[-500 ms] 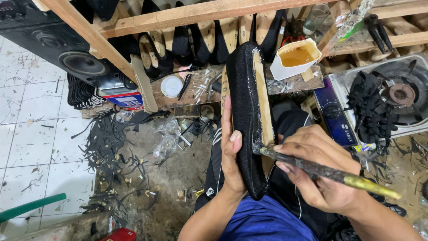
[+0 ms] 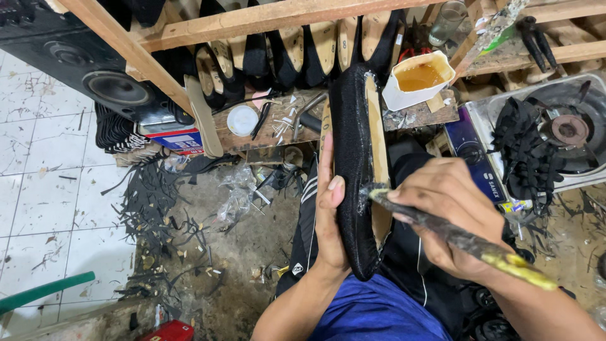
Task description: The person holds a black fabric shoe upper on a last and brushes glue along its inner edge using a brush, dipping the brush into a glue container on the workbench. They rotate the shoe to coat different sections, briefly place the shoe on a rack, then resume brushing the edge.
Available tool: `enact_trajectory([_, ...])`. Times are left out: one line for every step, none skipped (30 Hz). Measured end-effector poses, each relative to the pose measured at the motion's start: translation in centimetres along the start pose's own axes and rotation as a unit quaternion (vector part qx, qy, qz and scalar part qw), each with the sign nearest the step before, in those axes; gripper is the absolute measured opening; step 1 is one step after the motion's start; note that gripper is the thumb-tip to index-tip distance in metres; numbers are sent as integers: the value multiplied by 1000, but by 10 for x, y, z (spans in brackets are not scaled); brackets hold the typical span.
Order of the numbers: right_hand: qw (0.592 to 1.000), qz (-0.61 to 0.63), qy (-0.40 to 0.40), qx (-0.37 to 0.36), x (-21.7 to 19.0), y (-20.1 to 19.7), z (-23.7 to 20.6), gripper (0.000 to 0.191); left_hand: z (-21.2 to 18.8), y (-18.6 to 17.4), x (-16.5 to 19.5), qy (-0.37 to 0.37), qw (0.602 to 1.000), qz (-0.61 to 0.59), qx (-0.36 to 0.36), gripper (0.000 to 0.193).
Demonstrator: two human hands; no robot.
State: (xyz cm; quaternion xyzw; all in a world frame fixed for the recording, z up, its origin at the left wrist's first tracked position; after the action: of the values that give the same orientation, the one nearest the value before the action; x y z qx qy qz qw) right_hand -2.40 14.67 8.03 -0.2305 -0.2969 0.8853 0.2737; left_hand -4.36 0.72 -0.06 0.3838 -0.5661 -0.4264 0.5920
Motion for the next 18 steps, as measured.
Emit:
enact_trajectory([1000, 2, -21, 5, -2, 1, 0, 24, 0, 0, -1, -8, 1000, -17, -3, 85])
enact_trajectory([999, 4, -43, 9, -3, 2, -1, 23, 0, 0, -2, -16, 999, -35, -6, 85])
enact_trajectory([998, 8, -65, 13, -5, 3, -2, 23, 0, 0, -3, -23, 998, -53, -8, 84])
enact_trajectory([997, -1, -74, 5, -5, 2, -4, 22, -1, -1, -3, -33, 997, -66, -6, 84])
enact_trajectory([997, -10, -82, -2, -6, 0, -6, 22, -2, -3, -4, -44, 996, -79, -6, 83])
enact_trajectory([996, -20, -90, -9, -6, 0, -7, 23, -2, -3, -5, -56, 994, -93, -6, 82])
enact_trajectory([996, -25, -83, -1, -5, 1, -6, 21, -1, -5, -5, -53, 995, -83, 6, 82])
enact_trajectory([997, -29, -74, 6, -3, 2, -5, 20, -1, -7, -5, -51, 996, -74, 19, 82])
enact_trajectory([997, -33, -67, 13, -2, 3, -5, 18, -1, -9, -4, -48, 996, -64, 30, 82])
enact_trajectory([997, -24, -77, -3, -3, 3, -5, 20, 0, -9, -4, -49, 997, -48, 22, 81])
enact_trajectory([996, -14, -88, -19, -6, 1, -6, 22, 1, -9, -3, -50, 998, -31, 14, 81])
enact_trajectory([995, -3, -98, -36, -8, 0, -8, 24, 2, -9, -2, -49, 999, -14, 7, 80])
enact_trajectory([994, -7, -104, -45, -9, -1, -9, 25, 1, -10, -2, -59, 998, -19, 8, 79])
enact_trajectory([993, -11, -109, -54, -9, -1, -9, 26, 1, -11, -2, -69, 997, -25, 9, 78])
enact_trajectory([991, -16, -113, -63, -10, -1, -10, 27, 1, -11, -3, -79, 996, -31, 10, 78])
enact_trajectory([993, -23, -106, -47, -9, -1, -11, 25, 1, -11, -3, -74, 997, -29, 3, 78])
enact_trajectory([994, -31, -98, -31, -8, -1, -12, 24, 1, -11, -3, -69, 997, -28, -2, 79])
enact_trajectory([995, -39, -90, -14, -7, -1, -13, 23, 2, -11, -3, -65, 998, -27, -9, 79])
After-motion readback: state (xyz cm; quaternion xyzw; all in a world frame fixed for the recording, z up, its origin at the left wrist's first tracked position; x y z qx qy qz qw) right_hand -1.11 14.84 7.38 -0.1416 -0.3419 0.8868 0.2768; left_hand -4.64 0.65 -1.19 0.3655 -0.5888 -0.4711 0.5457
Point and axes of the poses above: each hand's wrist, its own z-axis towards the middle knuckle, its own y-axis out of the palm, x = y × z, the point moved 4 cm from there along z, towards the middle knuckle, and after that the axes turned 14 degrees about -z, right-handed, at the moved point
